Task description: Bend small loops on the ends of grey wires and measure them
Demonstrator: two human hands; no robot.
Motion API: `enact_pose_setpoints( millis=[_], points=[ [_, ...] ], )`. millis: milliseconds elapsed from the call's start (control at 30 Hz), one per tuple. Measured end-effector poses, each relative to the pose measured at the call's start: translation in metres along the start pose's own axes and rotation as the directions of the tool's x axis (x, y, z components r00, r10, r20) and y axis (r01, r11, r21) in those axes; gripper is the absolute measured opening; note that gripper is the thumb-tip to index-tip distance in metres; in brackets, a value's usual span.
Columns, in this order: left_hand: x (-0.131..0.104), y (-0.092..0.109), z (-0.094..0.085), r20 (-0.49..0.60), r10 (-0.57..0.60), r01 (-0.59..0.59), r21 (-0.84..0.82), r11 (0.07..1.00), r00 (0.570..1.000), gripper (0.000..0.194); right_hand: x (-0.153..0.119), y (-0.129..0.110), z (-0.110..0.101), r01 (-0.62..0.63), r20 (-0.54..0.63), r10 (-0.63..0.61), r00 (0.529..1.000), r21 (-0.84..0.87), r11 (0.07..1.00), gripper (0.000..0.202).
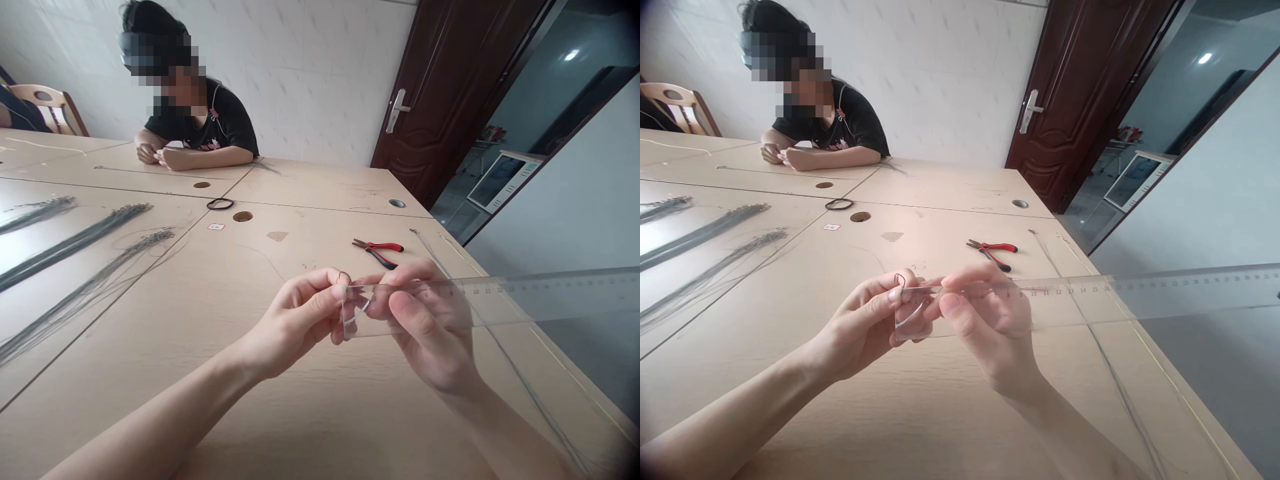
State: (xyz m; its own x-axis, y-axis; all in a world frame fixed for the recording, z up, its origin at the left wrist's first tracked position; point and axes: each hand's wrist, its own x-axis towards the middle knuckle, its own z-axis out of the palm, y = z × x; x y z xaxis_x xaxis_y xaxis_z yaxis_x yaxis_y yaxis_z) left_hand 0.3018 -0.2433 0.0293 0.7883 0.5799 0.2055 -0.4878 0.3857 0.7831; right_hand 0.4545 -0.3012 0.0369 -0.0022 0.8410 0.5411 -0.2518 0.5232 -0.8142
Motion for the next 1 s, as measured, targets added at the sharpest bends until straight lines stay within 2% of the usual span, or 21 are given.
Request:
enact_pose_setpoints(
  millis=[133, 1000],
  points=[
    [0.0000, 0.0002, 0.0003, 0.001, 0.003, -0.003, 0.010, 1.000, 1.000, 0.018, -0.0002, 0.0003, -0.0019, 0.009, 0.028, -0.008, 1.000, -0.002, 1.000, 0.015],
    [0.0009, 0.0001, 0.0006, -0.003, 0.007, -0.007, 0.011, 1.000, 1.000, 0.017, -0.0017, 0.0004, -0.0032, -0.013, 0.014, 0.013, 1.000, -0.017, 1.000, 0.013]
  ],
)
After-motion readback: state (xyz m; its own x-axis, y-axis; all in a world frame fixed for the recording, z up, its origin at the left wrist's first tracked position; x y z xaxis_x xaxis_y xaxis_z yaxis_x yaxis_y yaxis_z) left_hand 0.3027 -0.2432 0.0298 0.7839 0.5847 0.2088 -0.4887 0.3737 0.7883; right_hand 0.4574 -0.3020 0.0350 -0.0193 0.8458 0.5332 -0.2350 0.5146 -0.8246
